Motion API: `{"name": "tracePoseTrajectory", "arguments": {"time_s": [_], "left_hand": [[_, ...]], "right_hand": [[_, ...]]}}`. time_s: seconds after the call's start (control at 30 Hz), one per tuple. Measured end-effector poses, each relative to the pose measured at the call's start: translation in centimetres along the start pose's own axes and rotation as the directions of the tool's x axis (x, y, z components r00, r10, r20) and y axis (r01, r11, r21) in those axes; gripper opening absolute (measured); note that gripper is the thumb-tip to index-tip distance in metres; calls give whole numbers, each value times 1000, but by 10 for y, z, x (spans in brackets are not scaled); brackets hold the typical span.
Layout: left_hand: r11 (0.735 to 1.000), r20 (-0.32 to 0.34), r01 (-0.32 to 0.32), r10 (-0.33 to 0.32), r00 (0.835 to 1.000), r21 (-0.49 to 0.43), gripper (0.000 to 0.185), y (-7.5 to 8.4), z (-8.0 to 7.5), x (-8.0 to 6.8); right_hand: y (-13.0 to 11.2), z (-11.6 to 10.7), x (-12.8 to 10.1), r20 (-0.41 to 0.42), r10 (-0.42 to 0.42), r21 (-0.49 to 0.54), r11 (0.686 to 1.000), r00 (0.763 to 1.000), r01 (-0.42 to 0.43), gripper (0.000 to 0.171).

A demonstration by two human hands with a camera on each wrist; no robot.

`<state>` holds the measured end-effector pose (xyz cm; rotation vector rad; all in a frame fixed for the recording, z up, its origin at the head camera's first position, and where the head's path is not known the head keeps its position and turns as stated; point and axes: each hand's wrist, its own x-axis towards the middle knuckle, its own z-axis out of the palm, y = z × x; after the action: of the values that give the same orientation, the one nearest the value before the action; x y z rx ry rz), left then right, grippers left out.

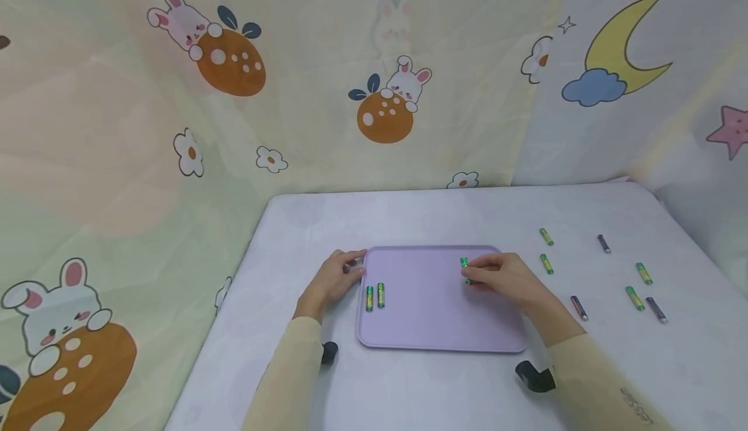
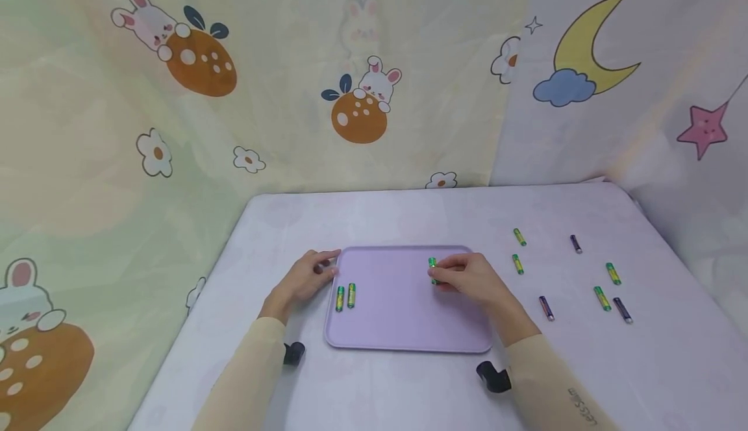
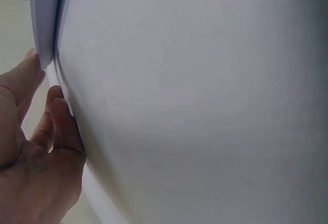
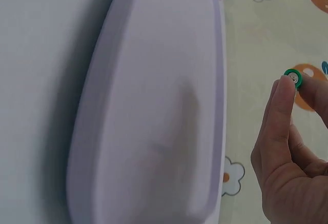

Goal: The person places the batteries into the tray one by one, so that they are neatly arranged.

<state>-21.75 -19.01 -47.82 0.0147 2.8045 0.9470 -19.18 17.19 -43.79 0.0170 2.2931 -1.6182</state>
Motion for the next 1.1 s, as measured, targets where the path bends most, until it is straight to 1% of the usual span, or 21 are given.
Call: {"name": "tracePoseTrajectory", "arguments": {"time_s": [0.13,0.23,0.4,0.53,0.63,0.77,0.93,1.1], "left_hand": [[1000,-14,-16,16,1000,-3,49,0,-3,1],[1000,-10,-28,28,1000,3,48,0,-3,2],[999,8,-37,36,999,26,49,1,-4,3],[999,19,-39,38,999,33,49,1,-6,3],[999,14,-46,46,999,26,49,1,-8,3],[999,6,-50,50,999,17,49,0,-9,4],[999,25,-33,32,999,18,49,-4,-6,0],[999,24,-47,47,999,3,48,-6,-2,-3]], "right_hand": [[-9,18,10,34,-34,33,999,999,32,41],[-14,31,16,48,-59,55,997,997,56,37],[-17,52,22,63,-44,39,998,997,41,34],[-18,68,26,80,-26,51,998,996,22,34],[-20,78,28,91,-27,46,999,995,23,32],[-22,91,30,111,-30,13,999,993,29,27],[-20,110,28,156,-25,-1,1000,987,25,24],[-17,124,28,169,-18,-4,1000,986,19,25]]}}
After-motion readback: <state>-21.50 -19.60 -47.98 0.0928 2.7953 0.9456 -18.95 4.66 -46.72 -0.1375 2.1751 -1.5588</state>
